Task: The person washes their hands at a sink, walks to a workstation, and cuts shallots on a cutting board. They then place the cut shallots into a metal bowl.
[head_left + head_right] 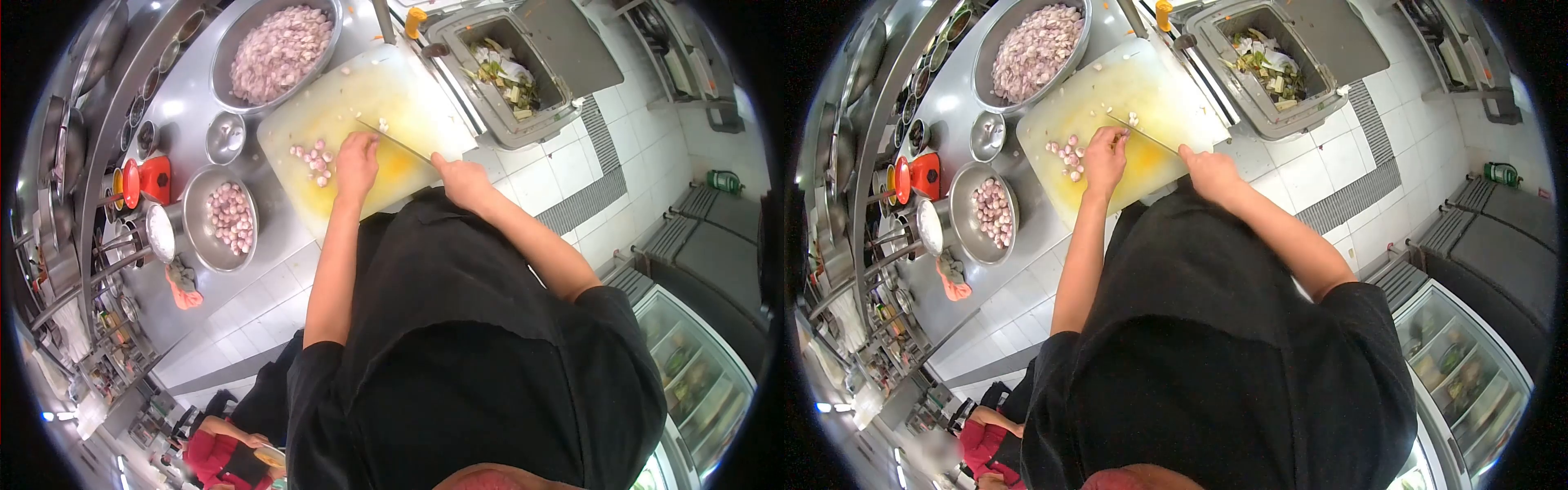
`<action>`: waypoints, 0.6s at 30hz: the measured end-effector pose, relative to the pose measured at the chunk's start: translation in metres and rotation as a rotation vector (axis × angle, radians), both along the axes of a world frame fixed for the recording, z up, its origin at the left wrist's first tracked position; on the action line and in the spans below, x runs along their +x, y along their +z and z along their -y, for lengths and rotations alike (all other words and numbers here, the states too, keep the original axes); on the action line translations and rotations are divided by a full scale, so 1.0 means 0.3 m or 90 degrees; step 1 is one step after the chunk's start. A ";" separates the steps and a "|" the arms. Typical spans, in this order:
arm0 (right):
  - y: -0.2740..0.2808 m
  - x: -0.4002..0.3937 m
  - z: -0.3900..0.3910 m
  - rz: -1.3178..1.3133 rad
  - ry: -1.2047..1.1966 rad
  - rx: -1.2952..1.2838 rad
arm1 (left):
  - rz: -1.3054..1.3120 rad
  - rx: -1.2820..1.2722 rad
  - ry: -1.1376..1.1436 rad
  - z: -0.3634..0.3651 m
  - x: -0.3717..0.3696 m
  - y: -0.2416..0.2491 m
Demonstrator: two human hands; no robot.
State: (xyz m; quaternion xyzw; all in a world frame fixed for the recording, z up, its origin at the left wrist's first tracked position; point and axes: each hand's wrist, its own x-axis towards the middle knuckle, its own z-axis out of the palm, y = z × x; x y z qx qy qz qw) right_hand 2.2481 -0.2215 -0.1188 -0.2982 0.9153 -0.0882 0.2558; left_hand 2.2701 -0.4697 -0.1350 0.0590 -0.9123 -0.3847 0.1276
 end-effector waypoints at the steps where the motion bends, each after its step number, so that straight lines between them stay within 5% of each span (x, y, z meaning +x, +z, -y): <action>1: 0.004 -0.005 0.001 0.005 -0.003 0.004 | 0.011 0.031 0.003 -0.002 -0.006 -0.012; 6: 0.017 -0.008 -0.008 -0.013 0.009 0.016 | 0.089 0.106 0.090 0.016 -0.046 -0.048; 9: 0.020 -0.006 -0.007 -0.018 0.010 0.018 | -0.015 -0.068 0.077 0.052 -0.056 -0.029; 18: 0.092 0.024 0.006 -0.076 0.031 0.003 | -0.029 -0.113 -0.078 0.054 -0.041 -0.068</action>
